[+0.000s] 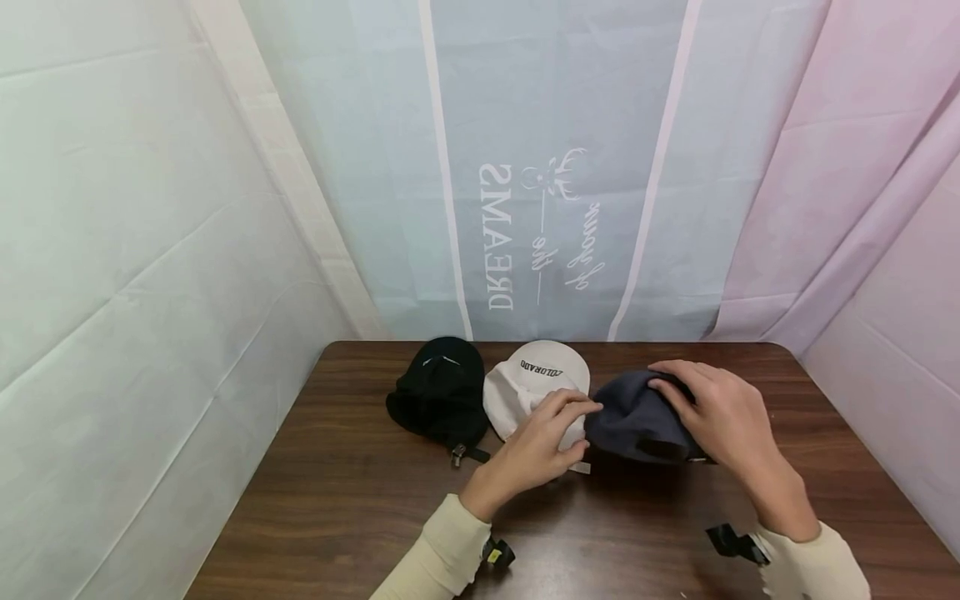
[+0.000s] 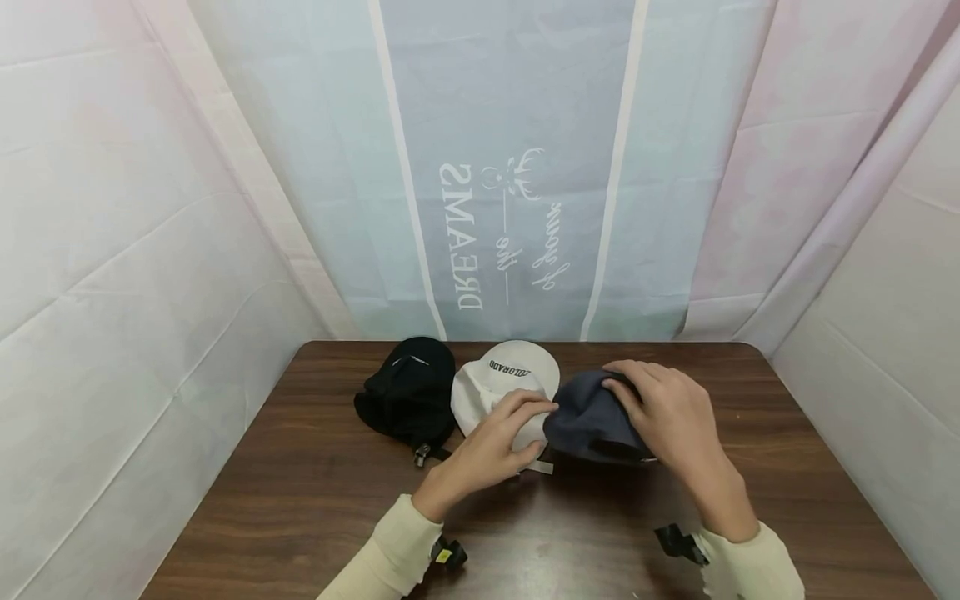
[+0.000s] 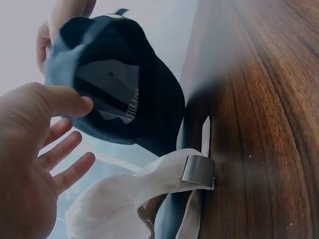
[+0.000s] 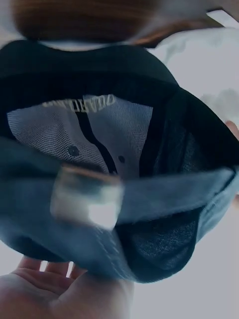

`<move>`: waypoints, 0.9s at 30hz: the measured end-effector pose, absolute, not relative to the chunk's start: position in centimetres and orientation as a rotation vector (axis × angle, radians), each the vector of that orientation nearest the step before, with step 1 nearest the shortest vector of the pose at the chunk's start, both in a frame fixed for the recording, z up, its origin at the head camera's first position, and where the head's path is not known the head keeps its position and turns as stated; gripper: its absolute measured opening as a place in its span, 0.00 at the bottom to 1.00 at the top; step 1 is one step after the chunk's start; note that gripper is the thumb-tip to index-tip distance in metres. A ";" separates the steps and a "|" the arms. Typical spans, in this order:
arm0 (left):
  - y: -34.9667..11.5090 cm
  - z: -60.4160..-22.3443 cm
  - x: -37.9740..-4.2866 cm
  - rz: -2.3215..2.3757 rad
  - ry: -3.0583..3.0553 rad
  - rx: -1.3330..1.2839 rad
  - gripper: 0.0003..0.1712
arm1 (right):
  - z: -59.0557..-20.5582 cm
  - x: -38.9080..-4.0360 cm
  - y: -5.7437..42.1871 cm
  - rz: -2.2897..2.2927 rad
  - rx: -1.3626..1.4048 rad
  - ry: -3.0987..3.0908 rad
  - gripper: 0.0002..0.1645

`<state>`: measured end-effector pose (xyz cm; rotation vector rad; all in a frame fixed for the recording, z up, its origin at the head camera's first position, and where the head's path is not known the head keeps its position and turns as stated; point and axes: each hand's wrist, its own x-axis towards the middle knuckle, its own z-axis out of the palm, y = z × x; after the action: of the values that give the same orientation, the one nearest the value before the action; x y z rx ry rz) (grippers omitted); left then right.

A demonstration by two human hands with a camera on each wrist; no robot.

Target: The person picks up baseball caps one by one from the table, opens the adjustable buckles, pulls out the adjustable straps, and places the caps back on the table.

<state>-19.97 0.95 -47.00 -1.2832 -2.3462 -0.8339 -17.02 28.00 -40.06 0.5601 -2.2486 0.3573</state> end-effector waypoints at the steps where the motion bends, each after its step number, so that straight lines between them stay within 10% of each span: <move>1: 1.0 -47.0 -20.0 -0.842 -2.346 -1.279 0.32 | -39.8 -17.0 27.8 0.359 0.566 -2.245 0.23; 27: 0.4 -45.0 -18.2 -0.858 -2.072 -1.246 0.26 | -36.8 -14.8 25.4 0.366 0.652 -2.244 0.22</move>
<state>-18.22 0.35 -44.98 -1.2457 -2.0716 -0.8582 -14.85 25.35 -36.82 0.6516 -2.2437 0.3662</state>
